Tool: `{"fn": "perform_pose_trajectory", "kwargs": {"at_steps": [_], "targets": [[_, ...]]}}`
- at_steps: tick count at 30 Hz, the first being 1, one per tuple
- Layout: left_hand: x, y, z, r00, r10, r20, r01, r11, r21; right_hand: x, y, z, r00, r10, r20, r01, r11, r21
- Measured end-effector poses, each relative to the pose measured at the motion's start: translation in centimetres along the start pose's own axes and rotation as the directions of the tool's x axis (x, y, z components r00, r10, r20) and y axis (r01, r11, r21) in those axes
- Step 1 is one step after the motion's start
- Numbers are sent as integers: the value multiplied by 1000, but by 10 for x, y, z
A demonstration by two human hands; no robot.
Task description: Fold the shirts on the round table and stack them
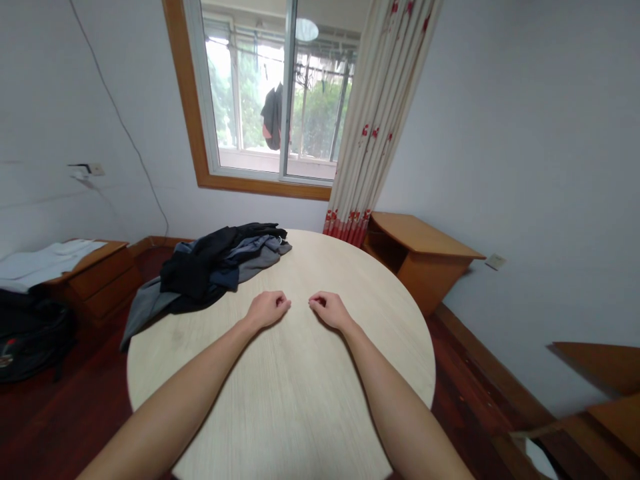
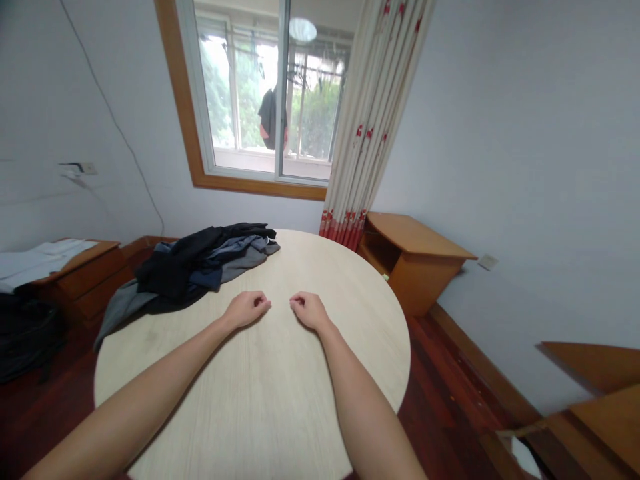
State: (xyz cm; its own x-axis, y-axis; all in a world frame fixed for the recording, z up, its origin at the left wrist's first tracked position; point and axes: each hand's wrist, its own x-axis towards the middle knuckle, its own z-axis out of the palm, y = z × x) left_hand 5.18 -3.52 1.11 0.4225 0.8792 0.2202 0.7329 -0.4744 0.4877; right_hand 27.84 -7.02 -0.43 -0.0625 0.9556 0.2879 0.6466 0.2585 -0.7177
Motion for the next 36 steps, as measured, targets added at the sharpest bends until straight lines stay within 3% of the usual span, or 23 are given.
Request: {"fn": "perform_pose_trajectory", "kwargs": {"at_steps": [6, 11, 16, 36], "targets": [[1, -3, -3, 997, 65, 47, -62, 997, -45, 3, 8, -1, 1000, 3, 27, -5, 998, 61], [1, -4, -5, 996, 54, 66, -44, 989, -144, 0, 8, -2, 999, 10, 46, -14, 996, 90], [1, -10, -3, 997, 73, 39, -62, 972, -228, 0, 6, -2, 999, 18, 44, -22, 996, 85], [1, -9, -1, 995, 94, 35, -89, 989, -121, 2, 12, -2, 997, 23, 72, -32, 992, 125]]}}
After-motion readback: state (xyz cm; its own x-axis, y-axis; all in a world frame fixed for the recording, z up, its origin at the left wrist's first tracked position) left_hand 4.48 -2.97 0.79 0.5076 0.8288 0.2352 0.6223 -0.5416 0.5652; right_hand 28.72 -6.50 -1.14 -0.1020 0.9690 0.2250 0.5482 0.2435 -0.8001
